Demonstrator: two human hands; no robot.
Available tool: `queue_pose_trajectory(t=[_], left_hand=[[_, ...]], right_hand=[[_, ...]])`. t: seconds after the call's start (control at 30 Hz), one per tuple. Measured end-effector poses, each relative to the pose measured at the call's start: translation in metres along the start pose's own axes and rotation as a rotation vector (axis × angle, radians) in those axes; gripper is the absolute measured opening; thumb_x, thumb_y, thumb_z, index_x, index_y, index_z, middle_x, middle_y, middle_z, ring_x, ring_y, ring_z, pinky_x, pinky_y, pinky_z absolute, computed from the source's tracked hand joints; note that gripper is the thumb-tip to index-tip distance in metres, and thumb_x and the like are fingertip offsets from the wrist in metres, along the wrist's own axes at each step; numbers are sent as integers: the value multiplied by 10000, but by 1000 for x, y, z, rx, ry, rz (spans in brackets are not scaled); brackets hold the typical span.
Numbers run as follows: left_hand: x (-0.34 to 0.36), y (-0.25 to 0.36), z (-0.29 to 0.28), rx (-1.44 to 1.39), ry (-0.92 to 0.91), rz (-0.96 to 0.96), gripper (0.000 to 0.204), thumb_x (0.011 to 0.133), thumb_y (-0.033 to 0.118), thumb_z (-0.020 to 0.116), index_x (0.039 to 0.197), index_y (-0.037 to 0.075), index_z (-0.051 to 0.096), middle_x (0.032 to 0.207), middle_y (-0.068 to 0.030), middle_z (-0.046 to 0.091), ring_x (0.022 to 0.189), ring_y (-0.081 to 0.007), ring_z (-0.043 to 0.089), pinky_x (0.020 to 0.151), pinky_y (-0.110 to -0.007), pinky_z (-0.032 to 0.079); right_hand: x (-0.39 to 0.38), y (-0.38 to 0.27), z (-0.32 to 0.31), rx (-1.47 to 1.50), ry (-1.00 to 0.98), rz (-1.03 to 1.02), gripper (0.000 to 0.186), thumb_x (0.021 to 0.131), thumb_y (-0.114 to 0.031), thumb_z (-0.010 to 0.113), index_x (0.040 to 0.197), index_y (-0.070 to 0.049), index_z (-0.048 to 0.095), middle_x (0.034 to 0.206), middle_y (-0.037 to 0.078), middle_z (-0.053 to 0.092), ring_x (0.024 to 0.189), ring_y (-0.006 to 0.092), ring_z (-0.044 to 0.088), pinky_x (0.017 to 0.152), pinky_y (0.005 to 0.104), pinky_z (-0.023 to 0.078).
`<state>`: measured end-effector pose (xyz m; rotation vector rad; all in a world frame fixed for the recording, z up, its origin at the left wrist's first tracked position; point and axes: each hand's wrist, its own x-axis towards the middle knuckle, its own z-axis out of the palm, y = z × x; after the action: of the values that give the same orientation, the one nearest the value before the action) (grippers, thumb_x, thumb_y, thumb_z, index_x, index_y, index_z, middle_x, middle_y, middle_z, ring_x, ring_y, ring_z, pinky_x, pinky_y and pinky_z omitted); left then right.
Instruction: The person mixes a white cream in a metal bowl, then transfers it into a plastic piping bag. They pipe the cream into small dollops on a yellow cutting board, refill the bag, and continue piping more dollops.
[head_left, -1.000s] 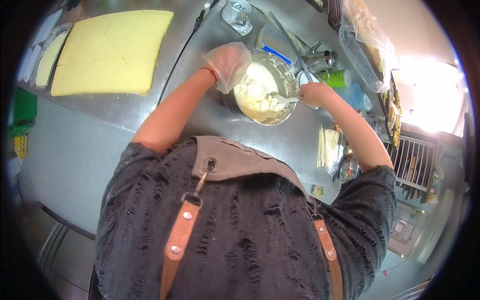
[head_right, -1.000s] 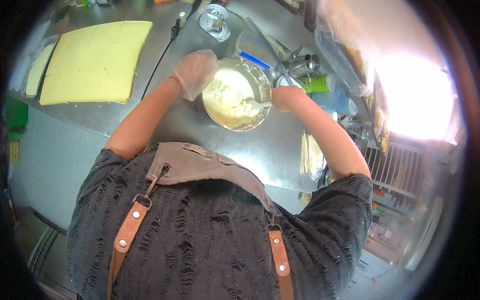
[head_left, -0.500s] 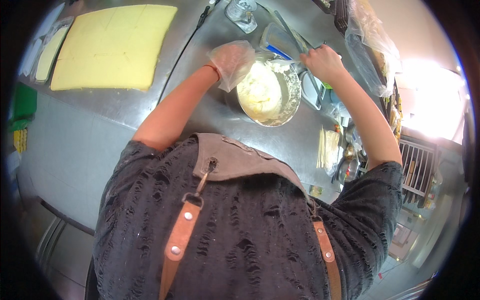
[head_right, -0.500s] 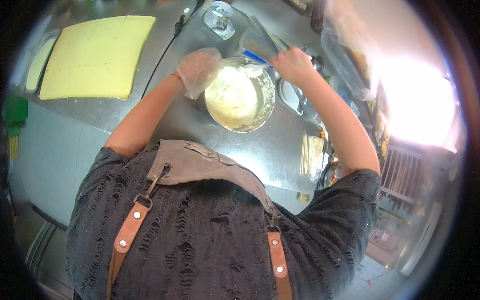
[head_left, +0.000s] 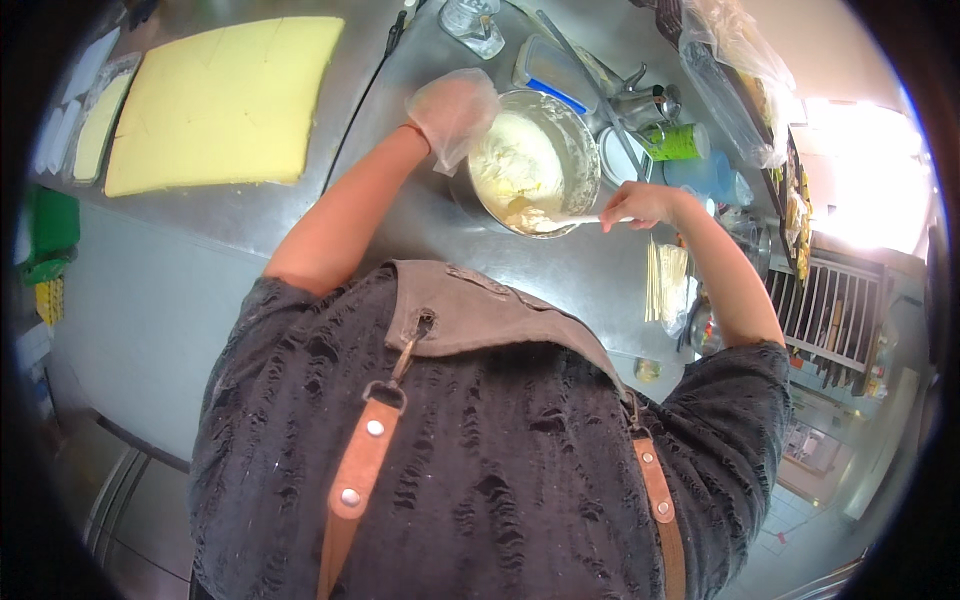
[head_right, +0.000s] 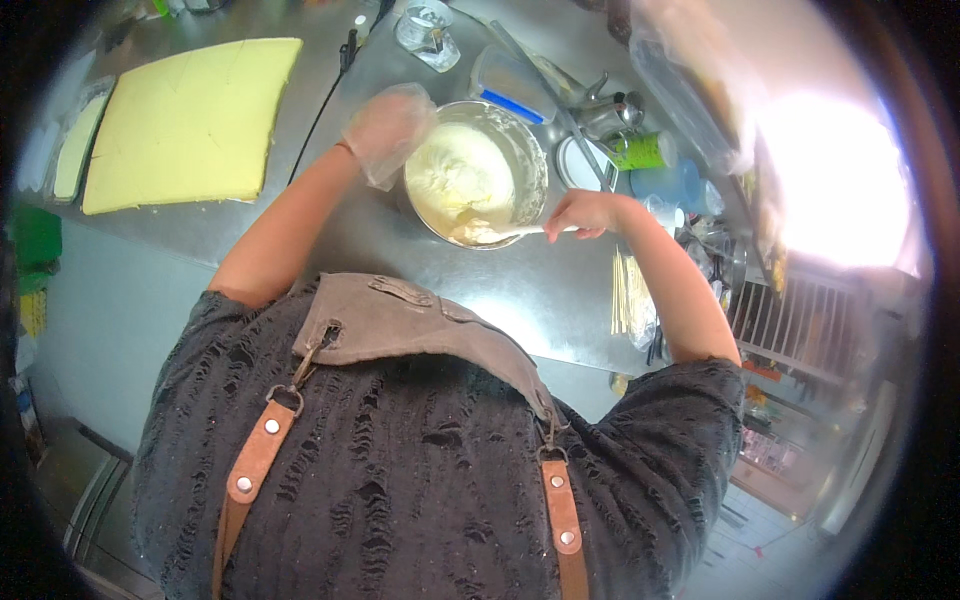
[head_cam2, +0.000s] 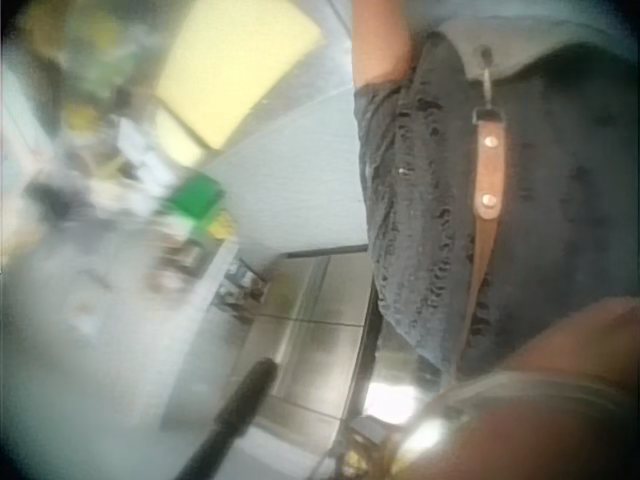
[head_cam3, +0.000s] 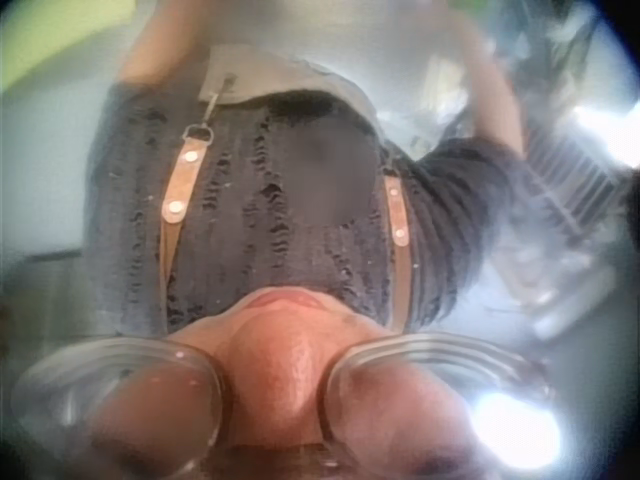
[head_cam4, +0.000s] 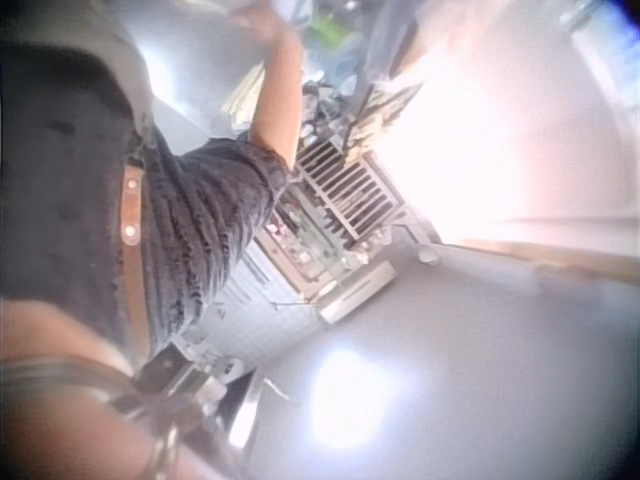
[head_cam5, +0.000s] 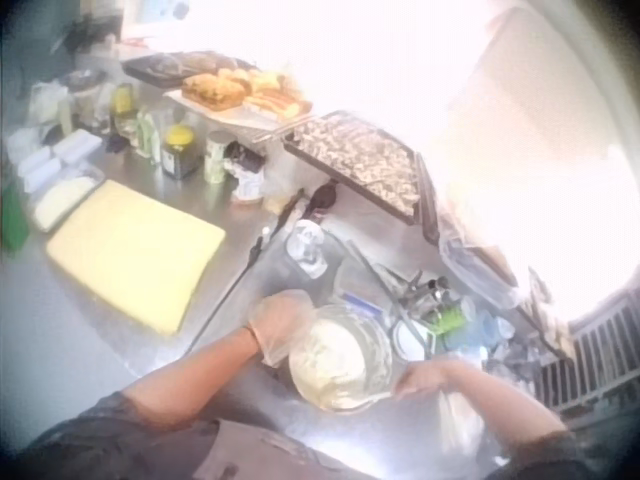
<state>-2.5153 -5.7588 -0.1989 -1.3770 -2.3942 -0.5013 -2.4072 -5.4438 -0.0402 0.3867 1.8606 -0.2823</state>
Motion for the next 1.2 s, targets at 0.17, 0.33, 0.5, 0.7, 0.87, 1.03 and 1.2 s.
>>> queue_pose_trajectory(t=[0.17, 0.33, 0.5, 0.7, 0.87, 1.03, 1.2], left_hand=[[-27, -2, -25, -360, 464, -214, 215, 847, 153, 695, 1018, 24, 712, 994, -160, 693, 967, -333, 654, 866, -382, 535], [-58, 42, -84, -449, 457, -146, 230, 872, 89, 711, 1080, -3, 679, 1051, -149, 689, 997, -317, 671, 871, -383, 540], [-68, 90, -108, -494, 440, -242, 318, 823, 117, 766, 1094, -7, 655, 1052, -152, 683, 966, -322, 667, 867, -385, 533], [-60, 113, -95, -434, 503, -211, 483, 768, 144, 823, 1176, -8, 614, 1075, -155, 677, 978, -321, 665, 869, -374, 530], [-51, 131, -89, -856, 651, -269, 743, 709, 321, 888, 1277, -20, 553, 1120, -167, 665, 984, -315, 668, 871, -395, 537], [-41, 143, -89, -456, 663, -362, 950, 677, 523, 878, 1331, -47, 490, 1195, -182, 627, 1084, -343, 628, 946, -433, 502], [-39, 137, -89, -325, 702, -402, 1097, 620, 569, 897, 1366, -80, 422, 1255, -228, 564, 1175, -376, 569, 1011, -443, 461]], right_hand=[[-18, 19, 37, 376, 59, -188, 257, 932, -312, 678, 993, -81, 775, 681, -44, 534, 526, 67, 400, 450, 227, 271], [-50, 24, 76, 585, 297, -396, 277, 972, -314, 655, 1060, -76, 764, 687, -51, 550, 532, 56, 406, 451, 222, 272], [-79, 14, 121, 779, 469, -657, 262, 1004, -288, 623, 1109, -89, 759, 673, -62, 535, 546, 38, 407, 469, 208, 291], [-88, -1, 148, 757, 482, -779, 267, 1013, -236, 605, 1121, -31, 738, 650, -75, 535, 521, 26, 387, 462, 195, 286], [-93, -12, 158, 464, 750, -627, 308, 993, -315, 620, 1136, -68, 738, 688, 37, 628, 575, 157, 572, 538, 301, 445], [-103, -40, 182, -91, 1251, -470, 215, 969, -244, 580, 1043, -67, 677, 754, 136, 699, 652, 330, 686, 607, 402, 530], [-94, -78, 210, -555, 1498, -312, 409, 848, -130, 623, 1256, -110, 587, 726, 52, 613, 637, 231, 656, 596, 351, 479]])
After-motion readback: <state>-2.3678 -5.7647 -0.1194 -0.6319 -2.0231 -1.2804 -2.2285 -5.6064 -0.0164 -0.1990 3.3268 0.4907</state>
